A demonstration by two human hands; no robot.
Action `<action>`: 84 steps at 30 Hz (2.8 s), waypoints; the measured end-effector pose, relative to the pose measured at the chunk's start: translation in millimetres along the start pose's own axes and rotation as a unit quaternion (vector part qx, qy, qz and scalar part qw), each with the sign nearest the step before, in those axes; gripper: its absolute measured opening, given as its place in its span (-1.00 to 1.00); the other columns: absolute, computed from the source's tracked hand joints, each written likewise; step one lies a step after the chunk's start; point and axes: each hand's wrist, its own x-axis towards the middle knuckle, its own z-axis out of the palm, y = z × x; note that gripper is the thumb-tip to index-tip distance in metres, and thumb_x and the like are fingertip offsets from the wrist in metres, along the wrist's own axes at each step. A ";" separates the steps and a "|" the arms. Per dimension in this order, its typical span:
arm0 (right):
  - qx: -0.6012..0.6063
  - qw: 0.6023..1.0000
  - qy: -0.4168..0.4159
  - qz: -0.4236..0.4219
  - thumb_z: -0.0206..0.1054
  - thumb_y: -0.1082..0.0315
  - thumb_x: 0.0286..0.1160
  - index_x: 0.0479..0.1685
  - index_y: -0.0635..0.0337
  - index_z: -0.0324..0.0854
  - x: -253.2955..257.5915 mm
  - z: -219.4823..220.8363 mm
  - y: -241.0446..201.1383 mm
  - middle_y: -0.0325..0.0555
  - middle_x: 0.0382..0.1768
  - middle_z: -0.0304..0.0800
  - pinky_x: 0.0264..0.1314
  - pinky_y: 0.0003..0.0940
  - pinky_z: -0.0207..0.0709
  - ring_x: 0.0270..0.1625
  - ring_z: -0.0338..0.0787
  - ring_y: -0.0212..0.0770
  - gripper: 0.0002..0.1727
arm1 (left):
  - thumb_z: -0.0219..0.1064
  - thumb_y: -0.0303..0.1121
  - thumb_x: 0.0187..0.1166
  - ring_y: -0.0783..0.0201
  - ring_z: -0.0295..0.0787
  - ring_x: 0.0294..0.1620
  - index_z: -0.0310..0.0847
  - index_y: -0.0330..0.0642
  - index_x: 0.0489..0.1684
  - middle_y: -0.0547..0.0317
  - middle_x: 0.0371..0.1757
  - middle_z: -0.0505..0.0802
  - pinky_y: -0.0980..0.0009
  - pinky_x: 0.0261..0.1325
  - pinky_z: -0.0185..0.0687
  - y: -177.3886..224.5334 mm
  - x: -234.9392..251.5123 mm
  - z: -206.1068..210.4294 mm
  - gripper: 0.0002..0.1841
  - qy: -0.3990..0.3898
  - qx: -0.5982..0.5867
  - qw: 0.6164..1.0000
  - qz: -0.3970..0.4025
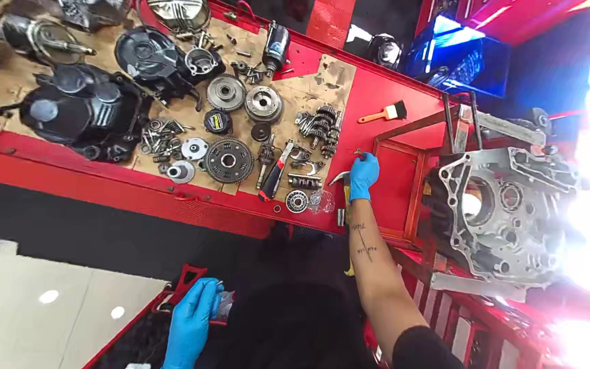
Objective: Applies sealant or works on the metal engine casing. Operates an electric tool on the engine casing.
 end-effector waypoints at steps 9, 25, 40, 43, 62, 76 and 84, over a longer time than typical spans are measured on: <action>-0.124 0.992 -0.025 0.017 0.20 0.17 0.65 0.18 0.11 0.75 20.0 -5.0 -17.3 0.03 0.24 0.80 0.28 0.13 0.61 0.33 0.77 0.03 -0.66 | 0.04 -0.39 0.76 0.59 0.53 -0.66 0.68 -0.18 -0.23 0.50 -0.63 0.66 0.65 -0.54 0.53 -4.7 35.5 -7.8 -0.74 -0.048 -0.026 0.998 -0.011; 0.063 0.983 -0.075 -0.154 0.38 0.25 0.44 -0.14 0.22 0.78 -263.8 -96.8 153.2 0.04 -0.20 0.83 -0.15 -0.02 0.76 -0.20 0.87 -0.01 -0.77 | 0.17 -0.23 0.75 0.40 0.75 -0.29 0.80 -0.19 -0.06 0.25 -0.26 0.85 0.35 -0.08 0.72 55.0 71.5 148.3 -0.71 -0.488 0.136 0.862 0.033; 0.006 0.999 -0.008 0.031 0.18 0.15 0.66 0.20 0.25 0.70 -66.3 -184.5 424.8 0.21 0.20 0.77 0.29 0.16 0.61 0.26 0.78 0.18 -0.60 | 0.15 -0.15 0.79 0.30 0.78 -0.14 0.78 -0.19 -0.01 0.14 -0.16 0.86 0.20 0.11 0.69 53.8 -57.2 389.1 -0.66 -0.630 0.302 0.714 0.051; -0.022 0.994 -0.092 -0.062 0.17 0.19 0.68 0.23 0.32 0.67 -0.6 -170.5 429.9 0.30 0.25 0.73 0.33 0.25 0.56 0.32 0.73 0.29 -0.60 | 0.14 -0.13 0.80 0.24 0.80 -0.05 0.79 -0.20 0.04 0.08 -0.08 0.87 0.13 0.20 0.68 48.3 -88.3 432.9 -0.63 -0.573 0.315 0.755 0.037; 0.157 0.973 -0.020 -0.165 0.27 0.28 0.57 -0.05 0.23 0.84 19.7 -160.2 461.2 0.14 0.06 0.85 0.30 0.11 0.59 0.19 0.80 0.15 -0.73 | 0.11 -0.18 0.80 0.00 0.44 0.70 0.74 -0.38 0.15 -0.11 0.73 0.47 0.07 0.73 0.28 50.1 -93.6 616.3 -0.58 -0.309 0.420 0.846 0.113; 0.071 0.961 -0.160 -0.215 0.12 0.33 0.69 0.13 0.25 0.74 55.6 -128.5 425.2 0.18 0.19 0.77 0.27 0.02 0.67 0.19 0.82 0.11 -0.69 | 0.13 -0.27 0.75 0.04 0.01 0.90 0.58 -0.33 0.49 -0.07 0.83 0.31 0.10 0.89 -0.08 20.4 -80.9 643.0 -0.55 -0.362 0.561 0.724 0.173; 0.035 0.968 -0.156 -0.193 0.18 0.27 0.68 0.18 0.23 0.74 61.1 -130.0 420.6 0.15 0.21 0.78 0.28 0.08 0.66 0.23 0.82 0.11 -0.67 | 0.22 -0.48 0.56 -0.03 -0.02 0.90 0.58 -0.45 0.44 -0.14 0.86 0.23 0.03 0.87 -0.04 21.5 -88.1 649.3 -0.54 -0.358 0.562 0.728 0.163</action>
